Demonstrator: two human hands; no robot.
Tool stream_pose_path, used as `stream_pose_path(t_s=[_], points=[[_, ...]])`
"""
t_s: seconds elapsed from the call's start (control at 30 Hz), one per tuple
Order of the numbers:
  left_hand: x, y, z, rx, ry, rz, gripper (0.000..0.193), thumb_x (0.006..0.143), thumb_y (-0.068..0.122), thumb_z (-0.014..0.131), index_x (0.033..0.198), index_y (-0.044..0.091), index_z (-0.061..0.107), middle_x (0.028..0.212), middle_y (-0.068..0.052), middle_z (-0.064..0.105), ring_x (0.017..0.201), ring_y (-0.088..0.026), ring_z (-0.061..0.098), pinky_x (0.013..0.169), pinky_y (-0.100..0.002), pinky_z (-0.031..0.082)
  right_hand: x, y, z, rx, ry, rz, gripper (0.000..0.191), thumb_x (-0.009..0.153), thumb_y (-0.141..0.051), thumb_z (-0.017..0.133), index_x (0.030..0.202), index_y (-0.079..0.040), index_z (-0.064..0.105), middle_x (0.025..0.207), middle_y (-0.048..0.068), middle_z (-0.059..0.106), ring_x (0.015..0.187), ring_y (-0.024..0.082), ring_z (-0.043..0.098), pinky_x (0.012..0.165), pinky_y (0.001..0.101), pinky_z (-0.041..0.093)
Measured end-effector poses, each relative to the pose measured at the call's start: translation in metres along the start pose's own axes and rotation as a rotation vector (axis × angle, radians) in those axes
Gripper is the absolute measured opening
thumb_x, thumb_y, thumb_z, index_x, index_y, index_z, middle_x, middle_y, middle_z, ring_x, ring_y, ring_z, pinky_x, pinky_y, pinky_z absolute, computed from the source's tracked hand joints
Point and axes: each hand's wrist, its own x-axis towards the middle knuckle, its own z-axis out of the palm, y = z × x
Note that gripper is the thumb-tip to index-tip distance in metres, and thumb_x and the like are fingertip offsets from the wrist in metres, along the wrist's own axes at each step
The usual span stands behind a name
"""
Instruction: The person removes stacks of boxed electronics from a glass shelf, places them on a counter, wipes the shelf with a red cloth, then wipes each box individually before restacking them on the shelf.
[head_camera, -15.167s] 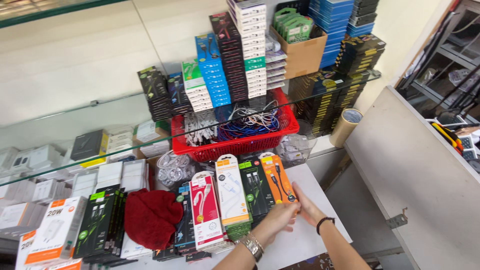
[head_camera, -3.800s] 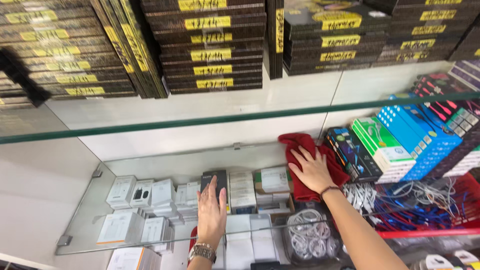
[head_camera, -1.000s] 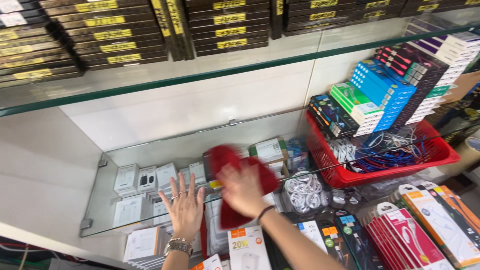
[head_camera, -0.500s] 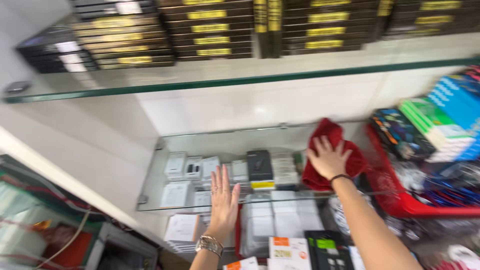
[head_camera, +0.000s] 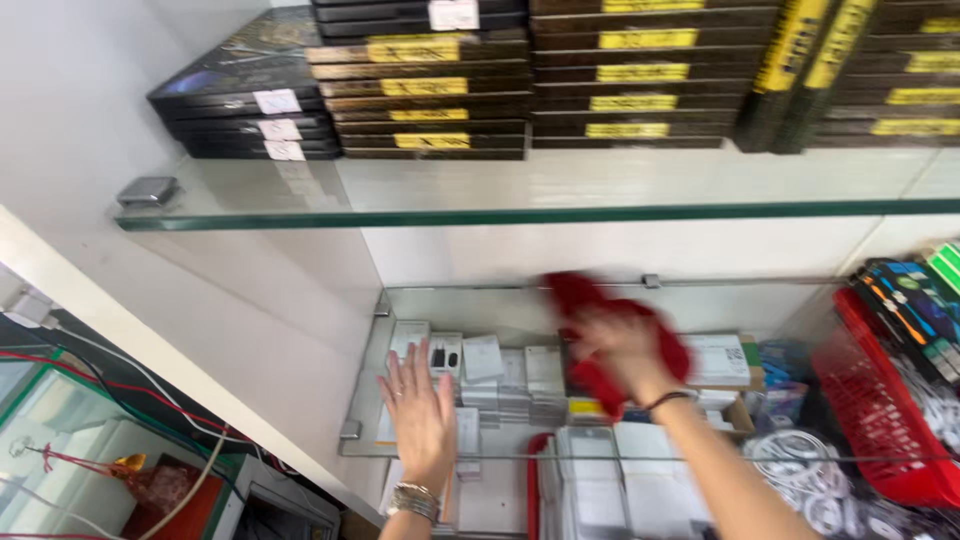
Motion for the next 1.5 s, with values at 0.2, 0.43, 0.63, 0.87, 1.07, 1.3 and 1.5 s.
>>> stream_pose_path(t_s=[0.2,0.43,0.63,0.87,1.07,1.3,1.5], points=[[-0.001,0.003,-0.007,-0.076,0.059,-0.037,0.066,0.101,0.036,0.041,0.157,0.004,0.029,0.163,-0.012,0.033,0.155,-0.035,0.016,0.125,-0.055,0.006,0.059,-0.035,0.069,-0.213,-0.126,0.470,0.057,0.095,-0.045,0.049,0.146,-0.019,0.050,0.144,0.012,0.053,0.132,0.048,0.043,0.104,0.0775,0.029],[-0.002,-0.004,-0.009,-0.135,0.242,-0.041,0.073,0.094,0.028,0.045,0.159,-0.001,0.025,0.167,-0.020,0.026,0.157,-0.041,0.009,0.125,-0.059,0.000,0.103,-0.219,0.091,0.256,-0.086,-0.294,0.062,0.092,-0.040,0.058,0.149,-0.019,0.048,0.159,0.011,0.038,0.137,0.051,0.035,0.110,0.0709,0.018],[-0.008,-0.002,-0.018,-0.184,0.265,-0.018,0.069,0.098,0.023,0.048,0.159,-0.001,0.027,0.166,-0.020,0.028,0.158,-0.041,0.009,0.126,-0.058,0.003,0.001,-0.134,0.025,0.581,-0.186,-0.338,0.048,0.082,-0.022,0.065,0.129,-0.024,0.072,0.148,-0.005,0.059,0.137,0.039,0.048,0.115,0.0546,0.035],[-0.083,0.048,-0.015,-0.364,0.188,-0.090,0.063,0.096,0.010,0.056,0.154,-0.001,0.033,0.162,-0.020,0.036,0.156,-0.042,0.016,0.125,-0.051,0.016,-0.129,0.050,-0.068,-0.155,0.343,0.379,0.037,0.081,-0.017,0.073,0.117,-0.017,0.075,0.126,0.010,0.071,0.104,0.046,0.060,0.092,0.0561,0.043],[-0.202,0.089,0.002,-0.370,-0.189,-0.104,0.068,0.096,0.019,0.062,0.155,0.001,0.034,0.154,-0.023,0.042,0.149,-0.038,0.031,0.119,-0.046,0.027,-0.178,-0.065,-0.023,0.342,0.303,0.296,0.028,0.096,-0.023,0.061,0.119,-0.008,0.070,0.117,0.018,0.071,0.111,0.040,0.060,0.098,0.0504,0.046],[-0.287,0.057,-0.002,-0.628,-0.532,-1.009,0.096,0.080,0.044,0.090,0.148,-0.003,0.042,0.138,-0.021,0.059,0.125,-0.026,0.060,0.105,-0.037,0.048,-0.219,-0.071,-0.114,1.766,0.374,0.838,0.039,0.103,-0.026,0.048,0.134,-0.006,0.061,0.126,0.005,0.069,0.118,0.020,0.061,0.098,0.0340,0.048],[-0.297,0.073,-0.018,-0.938,-0.401,-1.000,0.062,0.086,0.033,0.079,0.131,-0.007,0.066,0.111,-0.017,0.078,0.092,-0.020,0.075,0.079,-0.035,0.059,-0.276,-0.097,-0.165,1.918,0.366,1.014,0.041,0.103,-0.033,0.044,0.132,-0.009,0.059,0.124,0.008,0.068,0.108,0.021,0.065,0.094,0.0371,0.052]])
